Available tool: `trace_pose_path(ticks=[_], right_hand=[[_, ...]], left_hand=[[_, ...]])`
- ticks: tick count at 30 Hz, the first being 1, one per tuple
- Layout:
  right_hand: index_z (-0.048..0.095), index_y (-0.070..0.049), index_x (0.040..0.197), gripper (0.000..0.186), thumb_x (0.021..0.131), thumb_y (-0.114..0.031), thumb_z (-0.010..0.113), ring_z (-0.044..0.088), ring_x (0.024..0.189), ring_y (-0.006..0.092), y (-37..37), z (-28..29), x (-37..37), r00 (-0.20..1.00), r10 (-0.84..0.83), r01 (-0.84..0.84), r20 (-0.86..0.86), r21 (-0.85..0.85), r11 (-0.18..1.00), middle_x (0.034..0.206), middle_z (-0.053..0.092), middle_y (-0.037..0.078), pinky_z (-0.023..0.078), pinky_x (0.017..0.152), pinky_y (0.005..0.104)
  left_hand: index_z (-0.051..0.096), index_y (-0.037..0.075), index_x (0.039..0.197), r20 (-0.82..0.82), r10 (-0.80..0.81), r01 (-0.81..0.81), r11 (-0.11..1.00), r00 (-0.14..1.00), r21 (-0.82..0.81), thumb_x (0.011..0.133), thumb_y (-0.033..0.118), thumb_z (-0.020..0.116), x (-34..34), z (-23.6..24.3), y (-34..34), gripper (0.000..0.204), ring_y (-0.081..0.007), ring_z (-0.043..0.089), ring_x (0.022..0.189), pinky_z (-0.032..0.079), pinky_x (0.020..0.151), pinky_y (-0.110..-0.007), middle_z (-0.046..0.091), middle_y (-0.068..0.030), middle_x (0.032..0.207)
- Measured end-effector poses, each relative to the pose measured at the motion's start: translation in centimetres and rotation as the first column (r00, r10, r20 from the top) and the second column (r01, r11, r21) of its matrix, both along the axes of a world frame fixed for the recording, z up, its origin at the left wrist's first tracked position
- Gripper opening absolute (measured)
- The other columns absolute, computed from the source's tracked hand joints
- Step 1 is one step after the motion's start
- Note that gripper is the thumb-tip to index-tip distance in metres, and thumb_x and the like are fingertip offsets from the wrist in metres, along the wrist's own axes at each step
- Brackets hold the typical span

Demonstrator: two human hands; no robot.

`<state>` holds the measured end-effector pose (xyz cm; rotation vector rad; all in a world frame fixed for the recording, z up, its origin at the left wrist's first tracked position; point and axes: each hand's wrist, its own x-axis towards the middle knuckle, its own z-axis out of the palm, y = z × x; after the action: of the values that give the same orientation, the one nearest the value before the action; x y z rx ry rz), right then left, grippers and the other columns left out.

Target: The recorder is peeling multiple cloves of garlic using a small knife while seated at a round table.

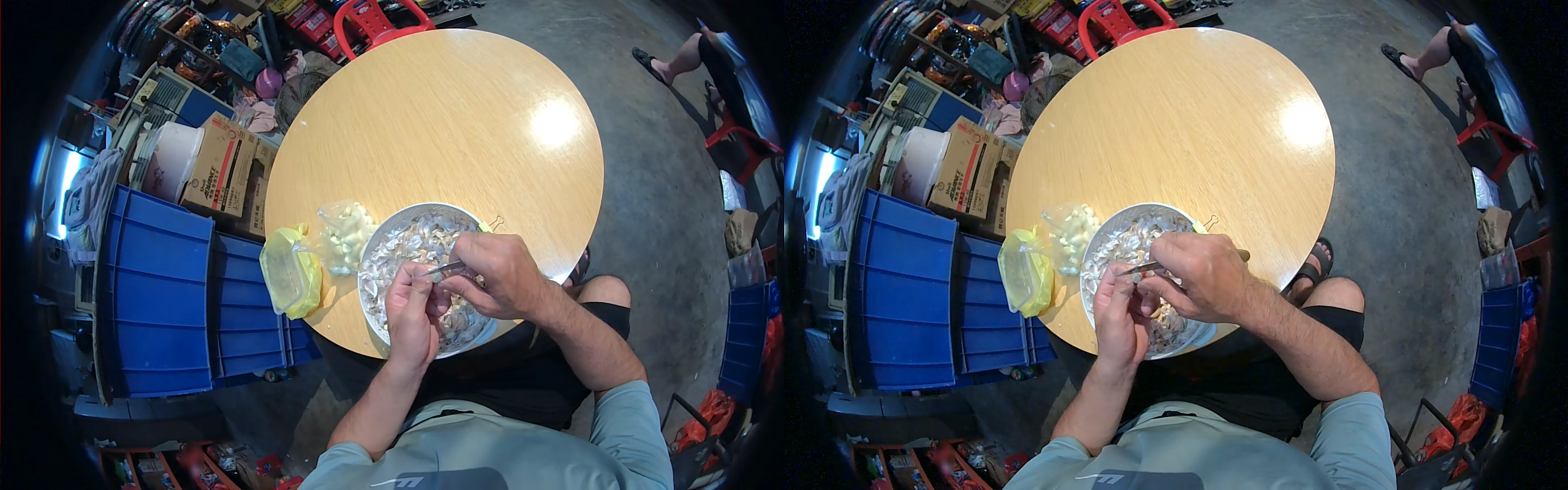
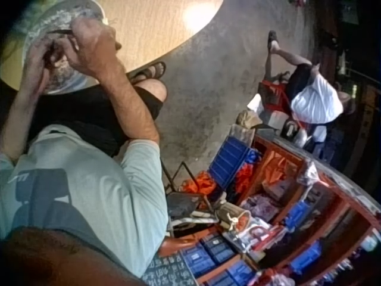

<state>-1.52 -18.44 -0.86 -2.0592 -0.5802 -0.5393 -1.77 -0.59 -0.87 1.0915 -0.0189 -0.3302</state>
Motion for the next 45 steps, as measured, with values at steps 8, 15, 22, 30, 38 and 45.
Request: trace_pose_path(ticks=[8,15,22,30,38,45], right_hand=[[0.053,-0.005,0.088,0.026,0.086,-0.022,0.073,0.065,0.068,0.0311,0.0,-0.1,0.1,1.000,-0.024,0.024,0.001,0.008,1.000,0.073,0.058,0.013,0.050,0.057,0.0428],[0.054,-0.005,0.087,0.024,0.085,-0.020,0.073,0.065,0.066,0.0319,-0.1,0.1,-0.1,0.999,-0.019,0.021,-0.040,0.027,0.999,0.070,0.058,0.013,0.050,0.056,0.0430],[0.054,-0.004,0.084,0.023,0.087,-0.021,0.070,0.067,0.067,0.0326,-0.2,0.0,0.0,0.997,0.043,-0.038,-0.064,0.084,0.996,0.069,0.061,0.013,0.051,0.058,0.0432],[0.055,-0.004,0.084,0.023,0.086,-0.022,0.071,0.067,0.068,0.0330,-0.4,0.1,-0.1,0.994,0.058,-0.051,-0.095,0.070,0.996,0.070,0.062,0.014,0.051,0.059,0.0427],[0.055,-0.003,0.082,0.022,0.083,-0.017,0.071,0.065,0.066,0.0325,-0.5,0.2,0.3,0.995,-0.077,0.080,-0.070,0.043,0.996,0.071,0.060,0.014,0.051,0.058,0.0419],[0.055,-0.003,0.085,0.019,0.084,-0.014,0.071,0.065,0.066,0.0329,-0.5,0.2,0.3,0.990,-0.112,0.114,-0.082,0.027,0.993,0.073,0.059,0.014,0.050,0.057,0.0423]], left_hand=[[0.059,0.005,0.104,0.193,0.041,-0.062,0.993,0.980,0.102,0.104,0.020,0.059,-0.1,0.4,0.0,0.015,-0.0079,0.053,0.066,0.042,0.059,-0.020,0.058,-0.0017,0.078],[0.058,0.007,0.102,0.104,0.058,-0.064,0.996,0.993,0.063,0.104,0.020,0.057,-0.6,0.6,-0.2,0.013,-0.0078,0.053,0.065,0.043,0.059,-0.021,0.058,-0.0015,0.077],[0.055,0.009,0.096,-0.250,-0.034,0.021,0.998,0.968,-0.054,0.108,0.028,0.048,-0.5,2.1,-0.9,0.023,-0.0067,0.049,0.063,0.041,0.057,-0.021,0.053,0.0018,0.077],[0.055,0.009,0.098,-0.408,-0.223,0.064,0.928,0.885,-0.367,0.108,0.035,0.044,0.4,0.9,0.3,0.030,-0.0063,0.044,0.062,0.038,0.059,-0.024,0.050,0.0028,0.077],[0.058,0.007,0.109,-0.265,-0.087,0.031,0.978,0.960,-0.208,0.107,0.031,0.047,0.7,0.6,1.2,0.026,-0.0077,0.050,0.065,0.044,0.061,-0.024,0.057,-0.0013,0.087],[0.056,0.003,0.121,0.051,-0.034,0.029,0.995,0.998,0.091,0.102,0.014,0.058,0.7,0.9,1.4,0.022,-0.0095,0.057,0.072,0.047,0.065,-0.021,0.063,-0.0057,0.096]])
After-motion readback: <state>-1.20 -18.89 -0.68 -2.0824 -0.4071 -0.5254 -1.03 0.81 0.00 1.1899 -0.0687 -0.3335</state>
